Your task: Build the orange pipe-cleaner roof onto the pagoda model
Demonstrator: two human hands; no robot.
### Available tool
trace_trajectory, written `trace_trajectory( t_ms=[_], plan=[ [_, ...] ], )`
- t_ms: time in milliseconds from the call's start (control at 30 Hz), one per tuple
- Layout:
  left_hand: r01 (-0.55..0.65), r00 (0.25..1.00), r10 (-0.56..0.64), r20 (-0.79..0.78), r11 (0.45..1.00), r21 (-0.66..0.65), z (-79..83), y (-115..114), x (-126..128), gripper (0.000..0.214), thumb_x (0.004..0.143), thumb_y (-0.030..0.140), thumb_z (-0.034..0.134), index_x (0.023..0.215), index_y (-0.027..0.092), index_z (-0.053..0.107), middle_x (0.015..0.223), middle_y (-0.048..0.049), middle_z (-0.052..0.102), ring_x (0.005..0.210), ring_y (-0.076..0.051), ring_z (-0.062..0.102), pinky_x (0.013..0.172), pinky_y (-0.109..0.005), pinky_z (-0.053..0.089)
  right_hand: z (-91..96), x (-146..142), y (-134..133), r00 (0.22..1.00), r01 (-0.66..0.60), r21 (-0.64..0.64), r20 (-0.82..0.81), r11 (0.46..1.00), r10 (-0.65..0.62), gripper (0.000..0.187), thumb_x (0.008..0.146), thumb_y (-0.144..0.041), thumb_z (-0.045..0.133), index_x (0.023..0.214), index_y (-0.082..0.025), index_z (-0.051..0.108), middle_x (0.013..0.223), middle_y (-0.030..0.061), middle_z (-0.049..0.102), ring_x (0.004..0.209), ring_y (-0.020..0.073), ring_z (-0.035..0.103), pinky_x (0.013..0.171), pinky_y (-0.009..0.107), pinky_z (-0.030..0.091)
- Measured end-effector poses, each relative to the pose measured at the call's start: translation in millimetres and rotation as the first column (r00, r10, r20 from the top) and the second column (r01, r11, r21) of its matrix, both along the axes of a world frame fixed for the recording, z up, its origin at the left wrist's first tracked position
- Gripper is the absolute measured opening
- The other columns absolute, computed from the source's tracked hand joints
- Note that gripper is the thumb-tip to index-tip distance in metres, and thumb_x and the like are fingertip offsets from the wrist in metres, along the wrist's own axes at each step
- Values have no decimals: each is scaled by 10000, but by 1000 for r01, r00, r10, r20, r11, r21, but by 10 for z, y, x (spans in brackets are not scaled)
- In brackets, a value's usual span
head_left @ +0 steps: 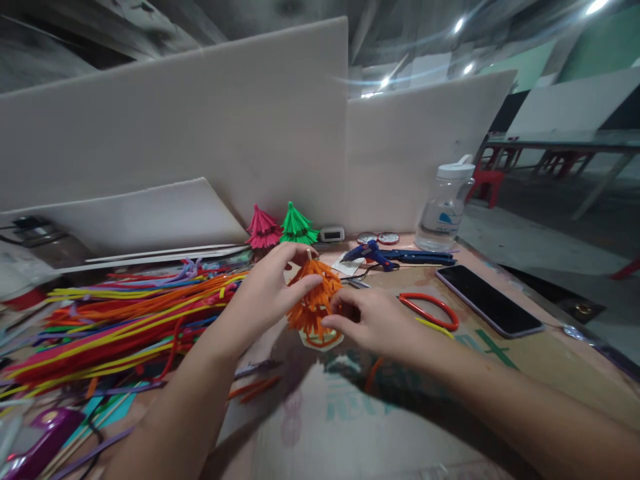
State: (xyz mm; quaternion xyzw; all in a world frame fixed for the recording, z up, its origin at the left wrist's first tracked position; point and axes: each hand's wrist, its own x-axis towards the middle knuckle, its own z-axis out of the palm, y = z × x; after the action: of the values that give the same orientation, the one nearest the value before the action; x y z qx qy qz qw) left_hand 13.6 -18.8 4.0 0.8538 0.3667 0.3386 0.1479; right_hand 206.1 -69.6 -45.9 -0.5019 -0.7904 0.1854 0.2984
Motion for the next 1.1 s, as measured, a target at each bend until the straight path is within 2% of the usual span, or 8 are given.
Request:
trace_trajectory(
  t_ms=[300,467,567,633,767,833,967,1100],
  plan=[
    [12,1000,-12,-6,1000,16,-9,22,-2,247,863,275,661,1083,190,588,1076,-47,651,1017,-205,608,935,-351,462,-79,3,30,999,19,35,-39,999,-18,139,901,-322,663,825,-211,699,705,-25,687,595,112,542,582,241,308],
    [13,1000,-13,-8,1000,-26,30,12,-6,237,926,330,571,1107,182,608,1109,-69,661,1041,-219,610,948,-368,464,-10,38,39,1000,-1,-9,-2,1000,1,283,843,-457,722,741,-199,661,647,-29,647,574,114,518,550,244,287],
    [-27,999,30,30,997,-75,33,24,-47,334,965,406,497,1194,188,605,1163,-88,670,1069,-237,620,962,-394,468,77,134,40,999,0,47,-45,999,2,363,878,-502,662,689,-193,639,616,-25,608,569,117,499,547,248,299],
    [-29,998,34,46,994,-104,-8,52,-103,420,937,459,539,1257,190,580,1219,-105,657,1116,-259,611,996,-418,456,100,218,37,996,11,91,-95,996,-2,347,930,-451,600,700,-193,638,632,-17,609,576,120,498,554,250,321],
    [42,999,-41,11,969,-244,-204,111,-263,796,773,522,724,1437,200,424,1452,-148,507,1281,-320,517,1074,-467,411,10,345,44,983,46,143,-184,989,-20,158,945,-329,580,976,-197,662,768,3,668,673,150,580,615,263,409],
    [45,999,-37,36,965,-258,-313,108,-325,881,756,547,729,1477,191,369,1507,-161,446,1348,-333,458,1097,-479,391,-44,352,64,980,43,205,-197,978,-2,183,937,-284,588,1087,-199,650,846,21,681,749,169,612,680,286,451],
    [-58,993,71,98,990,-129,-380,19,-286,671,870,526,613,1420,169,468,1462,-146,519,1354,-298,470,1137,-465,342,-2,243,153,965,17,314,-253,949,67,134,934,-232,583,1034,-208,669,950,45,699,834,177,631,753,304,487],
    [-173,969,179,167,984,-52,-254,-69,-76,429,892,464,591,1192,168,671,1267,-108,675,1191,-255,607,1075,-398,423,123,90,315,946,68,281,-324,957,28,125,919,-244,602,1004,-198,680,956,52,709,819,173,640,729,297,498]
  ],
)
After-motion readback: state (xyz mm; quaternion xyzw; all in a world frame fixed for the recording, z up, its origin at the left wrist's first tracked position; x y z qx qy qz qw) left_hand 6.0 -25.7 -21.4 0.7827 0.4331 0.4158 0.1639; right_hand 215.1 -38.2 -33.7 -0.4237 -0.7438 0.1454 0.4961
